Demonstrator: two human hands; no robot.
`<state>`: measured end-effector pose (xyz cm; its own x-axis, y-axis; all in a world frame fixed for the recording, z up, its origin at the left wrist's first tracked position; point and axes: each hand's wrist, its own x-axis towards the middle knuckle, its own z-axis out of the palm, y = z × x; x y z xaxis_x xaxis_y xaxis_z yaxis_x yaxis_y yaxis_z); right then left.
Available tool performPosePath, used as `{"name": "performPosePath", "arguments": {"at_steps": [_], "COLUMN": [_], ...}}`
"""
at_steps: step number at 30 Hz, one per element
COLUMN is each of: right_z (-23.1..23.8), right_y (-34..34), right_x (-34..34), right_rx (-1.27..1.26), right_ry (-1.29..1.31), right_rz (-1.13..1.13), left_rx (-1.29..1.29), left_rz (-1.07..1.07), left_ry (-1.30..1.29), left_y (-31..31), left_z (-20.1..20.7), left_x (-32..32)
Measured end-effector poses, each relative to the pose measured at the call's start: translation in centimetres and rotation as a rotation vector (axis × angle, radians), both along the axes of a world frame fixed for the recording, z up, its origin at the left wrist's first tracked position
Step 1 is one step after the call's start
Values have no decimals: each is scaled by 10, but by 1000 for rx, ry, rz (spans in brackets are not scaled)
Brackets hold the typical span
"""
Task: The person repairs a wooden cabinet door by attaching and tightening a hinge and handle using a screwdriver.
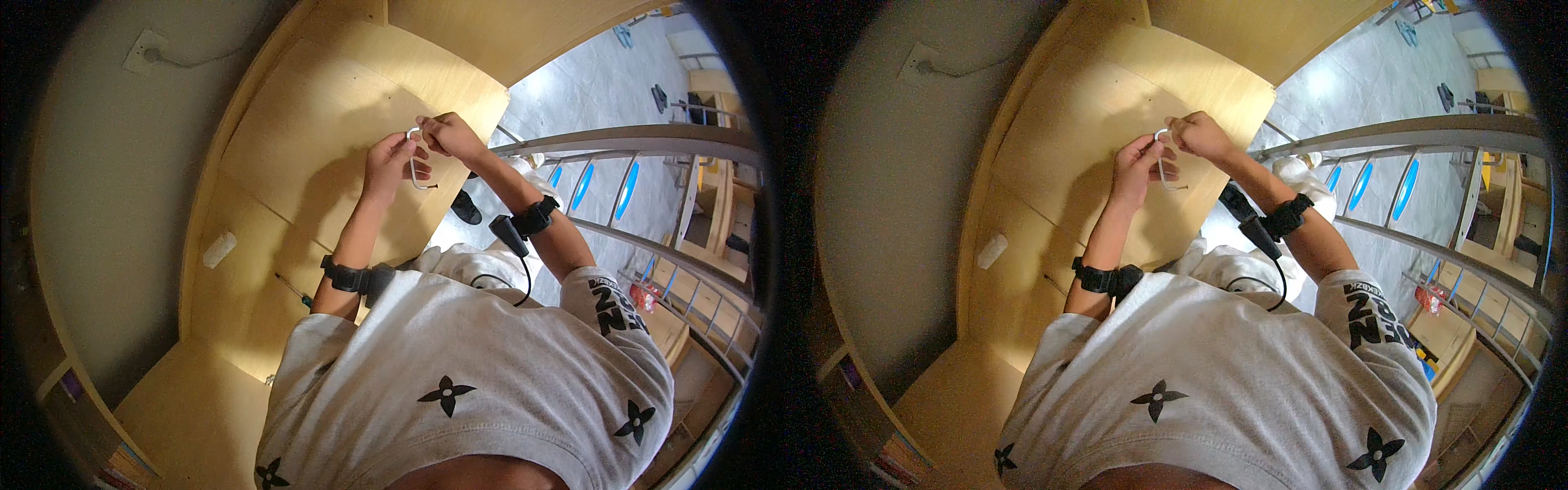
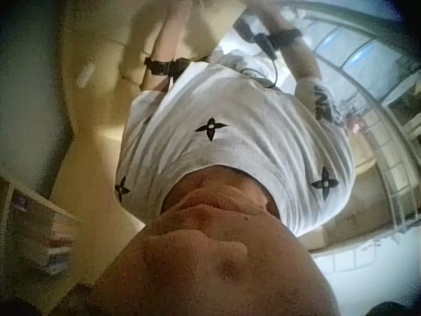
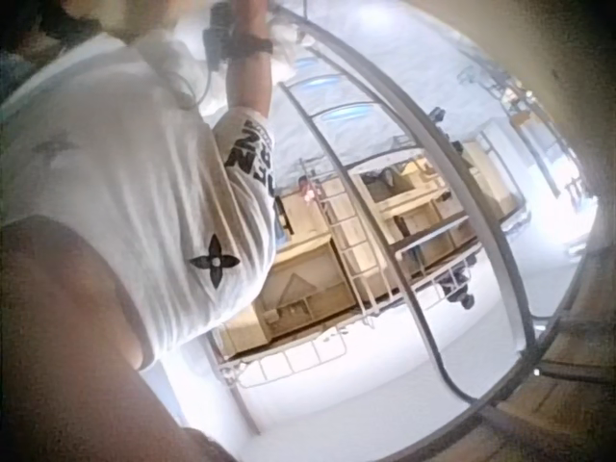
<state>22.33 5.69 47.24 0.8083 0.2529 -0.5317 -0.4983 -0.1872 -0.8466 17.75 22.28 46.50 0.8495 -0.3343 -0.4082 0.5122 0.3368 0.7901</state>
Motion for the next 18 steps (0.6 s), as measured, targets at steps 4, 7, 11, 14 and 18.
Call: {"name": "performPosePath", "arguments": {"at_steps": [4, 7, 11, 14, 18], "right_z": [4, -2, 3, 5, 17], "right_y": [5, 3, -2, -5, -13], "right_x": [1, 1, 0, 0, 4], "right_rx": [-108, -196, -313, -239, -207], "right_ry": [-218, -408, -492, -532, -190], "right_rz": [16, 13, 78, -4, -16], "left_rx": [13, -16, -28, -29, -20], "left_rz": [-2, 12, 40, 36, 42], "left_ry": [-3, -16, -26, -42, -28], "left_y": [-2, -6, -10, -12, -13], "left_z": [4, 7, 6, 8, 10], "left_x": [2, 6, 9, 11, 10]}}
